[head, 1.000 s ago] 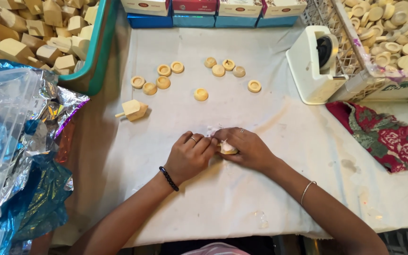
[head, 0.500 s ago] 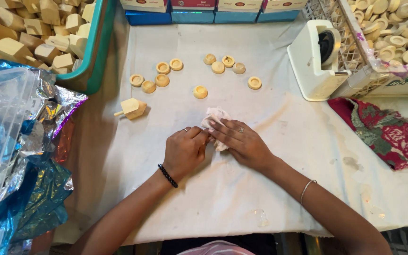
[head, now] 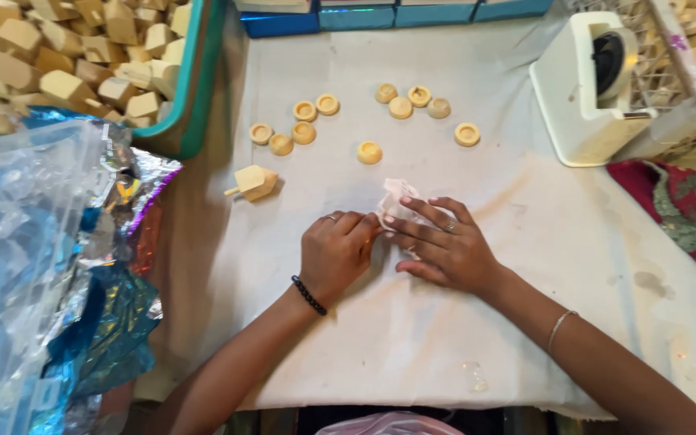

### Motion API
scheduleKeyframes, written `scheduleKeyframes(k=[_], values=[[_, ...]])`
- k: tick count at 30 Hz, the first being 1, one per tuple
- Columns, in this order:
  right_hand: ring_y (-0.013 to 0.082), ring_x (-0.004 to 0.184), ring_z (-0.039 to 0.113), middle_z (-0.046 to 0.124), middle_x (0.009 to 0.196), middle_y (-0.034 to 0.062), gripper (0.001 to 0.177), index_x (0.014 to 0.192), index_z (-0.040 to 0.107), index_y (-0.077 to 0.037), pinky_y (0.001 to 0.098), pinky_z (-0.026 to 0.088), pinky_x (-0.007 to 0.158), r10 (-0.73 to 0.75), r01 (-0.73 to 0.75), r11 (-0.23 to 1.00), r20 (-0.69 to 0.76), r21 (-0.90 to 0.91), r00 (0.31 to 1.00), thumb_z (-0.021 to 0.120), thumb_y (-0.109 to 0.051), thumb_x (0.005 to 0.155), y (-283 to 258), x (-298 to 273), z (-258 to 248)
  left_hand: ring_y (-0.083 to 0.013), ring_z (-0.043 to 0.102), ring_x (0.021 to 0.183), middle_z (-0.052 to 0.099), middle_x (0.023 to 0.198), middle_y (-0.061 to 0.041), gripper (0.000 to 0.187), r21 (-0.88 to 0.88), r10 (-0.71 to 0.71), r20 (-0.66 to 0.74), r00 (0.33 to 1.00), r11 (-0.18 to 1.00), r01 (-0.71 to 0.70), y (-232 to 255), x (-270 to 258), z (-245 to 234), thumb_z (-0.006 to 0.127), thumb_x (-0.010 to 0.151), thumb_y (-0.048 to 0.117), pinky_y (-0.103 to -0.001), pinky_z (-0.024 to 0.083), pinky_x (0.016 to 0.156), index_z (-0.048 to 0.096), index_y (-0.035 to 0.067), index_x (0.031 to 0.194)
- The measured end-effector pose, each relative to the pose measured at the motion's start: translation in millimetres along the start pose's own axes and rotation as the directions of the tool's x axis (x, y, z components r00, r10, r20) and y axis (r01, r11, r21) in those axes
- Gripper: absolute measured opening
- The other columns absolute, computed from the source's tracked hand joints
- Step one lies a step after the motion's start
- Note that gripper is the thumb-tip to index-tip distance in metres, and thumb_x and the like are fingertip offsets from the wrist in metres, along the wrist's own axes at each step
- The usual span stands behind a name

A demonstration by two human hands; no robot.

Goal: The person is assembling wooden dreidels by inserting the top stem into the base and then wiping them clean.

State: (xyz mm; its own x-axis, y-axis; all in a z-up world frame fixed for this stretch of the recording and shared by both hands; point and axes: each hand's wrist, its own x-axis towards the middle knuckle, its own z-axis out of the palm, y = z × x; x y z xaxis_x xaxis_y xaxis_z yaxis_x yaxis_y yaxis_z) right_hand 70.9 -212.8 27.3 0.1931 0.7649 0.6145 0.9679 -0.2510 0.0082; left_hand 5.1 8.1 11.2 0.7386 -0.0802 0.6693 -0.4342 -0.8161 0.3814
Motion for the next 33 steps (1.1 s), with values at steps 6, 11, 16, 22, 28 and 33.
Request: scheduleKeyframes(k=[6,11,16,22,28,33], values=[[0.0268,0.138,0.052,0.065,0.135,0.0028,0.048,0.119,0.07,-0.01,0.0496,0.037,0.109,0.013,-0.01,0.998,-0.041,0.056,0.999,0.072,-0.048,0.089,2,7,-6,-0.023,0.069,0.082,0.071,0.088,-0.003,0.017,0.051,0.118,-0.031,0.993,0.992,-0.116,1,4,-6,0.078,0.085,0.013,-0.037,0.054,0.073,0.072,0.009,0.1],[0.0237,0.128,0.062,0.071,0.129,0.0045,0.03,0.123,0.069,-0.012,0.0435,0.044,0.107,0.117,-0.113,0.989,-0.044,0.092,0.992,0.071,-0.024,0.095,3,-1,4,-0.0214,0.069,0.075,0.073,0.086,-0.002,0.017,-0.051,0.048,-0.062,0.997,0.997,-0.051,10,9,-11,0.085,0.084,0.015,-0.034,0.055,0.067,0.073,0.01,0.095],[0.0213,0.114,0.067,0.072,0.116,0.0018,0.037,0.124,0.069,-0.013,0.039,0.051,0.096,0.172,-0.148,0.971,-0.119,0.19,0.978,0.081,-0.018,0.09,3,-6,12,-0.0204,0.07,0.075,0.073,0.086,-0.002,0.017,-0.131,0.043,-0.064,0.997,0.99,-0.052,19,10,-15,0.086,0.083,0.015,-0.033,0.056,0.067,0.073,0.01,0.094],[0.0265,0.105,0.067,0.071,0.111,0.0044,0.045,0.12,0.068,-0.012,0.0369,0.057,0.09,0.302,-0.246,0.871,-0.069,0.425,0.951,0.089,-0.017,0.081,4,-7,12,-0.0211,0.07,0.076,0.073,0.086,-0.002,0.018,-0.144,0.055,-0.059,0.997,0.988,-0.063,26,10,-16,0.084,0.083,0.015,-0.034,0.056,0.067,0.073,0.009,0.096],[0.0263,0.104,0.067,0.072,0.109,0.0032,0.041,0.117,0.07,-0.011,0.037,0.057,0.091,0.308,-0.248,0.872,-0.078,0.422,0.948,0.086,-0.01,0.08,4,-4,12,-0.0209,0.067,0.068,0.074,0.089,-0.004,0.022,-0.187,0.007,0.041,0.999,0.982,0.001,28,8,-14,0.083,0.083,0.014,-0.034,0.054,0.061,0.072,0.009,0.101],[0.0239,0.104,0.068,0.073,0.105,0.0008,0.034,0.112,0.072,-0.012,0.0365,0.057,0.095,0.32,-0.246,0.89,-0.139,0.384,0.937,0.085,-0.005,0.081,3,-2,8,-0.0212,0.067,0.063,0.072,0.081,-0.005,0.028,-0.233,-0.123,0.188,0.974,0.958,0.166,26,4,-9,0.084,0.084,0.015,-0.035,0.053,0.058,0.071,0.011,0.109]])
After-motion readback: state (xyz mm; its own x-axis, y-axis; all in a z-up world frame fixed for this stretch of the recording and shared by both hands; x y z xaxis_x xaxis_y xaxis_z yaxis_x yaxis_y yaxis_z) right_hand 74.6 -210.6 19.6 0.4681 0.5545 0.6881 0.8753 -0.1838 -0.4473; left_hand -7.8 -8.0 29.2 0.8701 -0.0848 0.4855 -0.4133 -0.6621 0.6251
